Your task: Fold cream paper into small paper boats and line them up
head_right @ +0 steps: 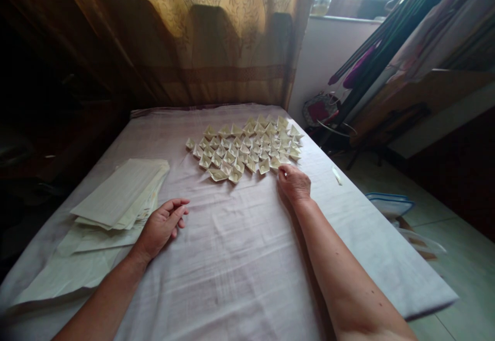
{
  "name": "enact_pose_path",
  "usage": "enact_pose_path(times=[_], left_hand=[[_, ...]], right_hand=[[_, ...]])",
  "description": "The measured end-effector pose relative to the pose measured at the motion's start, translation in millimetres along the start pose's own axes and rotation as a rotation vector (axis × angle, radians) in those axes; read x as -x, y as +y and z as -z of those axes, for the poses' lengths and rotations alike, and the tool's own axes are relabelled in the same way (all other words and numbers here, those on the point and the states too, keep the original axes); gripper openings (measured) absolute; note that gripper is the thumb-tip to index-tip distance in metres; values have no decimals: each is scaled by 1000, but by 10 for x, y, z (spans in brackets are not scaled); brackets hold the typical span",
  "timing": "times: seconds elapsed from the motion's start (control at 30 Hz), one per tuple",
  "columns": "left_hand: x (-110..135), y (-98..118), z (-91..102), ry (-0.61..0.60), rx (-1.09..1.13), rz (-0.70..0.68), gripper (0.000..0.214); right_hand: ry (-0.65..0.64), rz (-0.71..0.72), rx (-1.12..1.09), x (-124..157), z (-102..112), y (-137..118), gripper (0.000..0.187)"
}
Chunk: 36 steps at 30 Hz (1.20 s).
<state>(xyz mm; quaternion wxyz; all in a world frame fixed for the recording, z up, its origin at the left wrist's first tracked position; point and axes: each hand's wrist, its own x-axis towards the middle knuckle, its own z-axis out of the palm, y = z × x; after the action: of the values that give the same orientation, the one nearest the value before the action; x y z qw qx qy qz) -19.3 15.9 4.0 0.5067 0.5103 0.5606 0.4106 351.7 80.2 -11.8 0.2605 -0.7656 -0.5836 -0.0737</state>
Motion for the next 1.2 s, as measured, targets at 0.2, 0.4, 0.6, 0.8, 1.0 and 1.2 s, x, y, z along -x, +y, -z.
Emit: enact_pose_path(times=[0.2,0.4,0.6,0.8,1.0,1.2], left_hand=[[-2,5,3,-4,-19,5,46],[1,-9,2,-3,-11,9,46],[-6,-13,8,-5,6,10,45],[10,-40,3,2,-63,-42,44],[21,50,266,296,-602,-544,28],[-59,121,752,657,-1104,-567,29]], right_hand=[[-10,-11,10,-50,-67,-9,23],[18,-83,-19,-7,-54,-16,29],[61,-138,-105,172,4,-84,28],[50,-38,-231,427,79,-441,26],[-36,325,-416,779,-3,-787,21],[-57,355,-429,842,-96,-779,18]])
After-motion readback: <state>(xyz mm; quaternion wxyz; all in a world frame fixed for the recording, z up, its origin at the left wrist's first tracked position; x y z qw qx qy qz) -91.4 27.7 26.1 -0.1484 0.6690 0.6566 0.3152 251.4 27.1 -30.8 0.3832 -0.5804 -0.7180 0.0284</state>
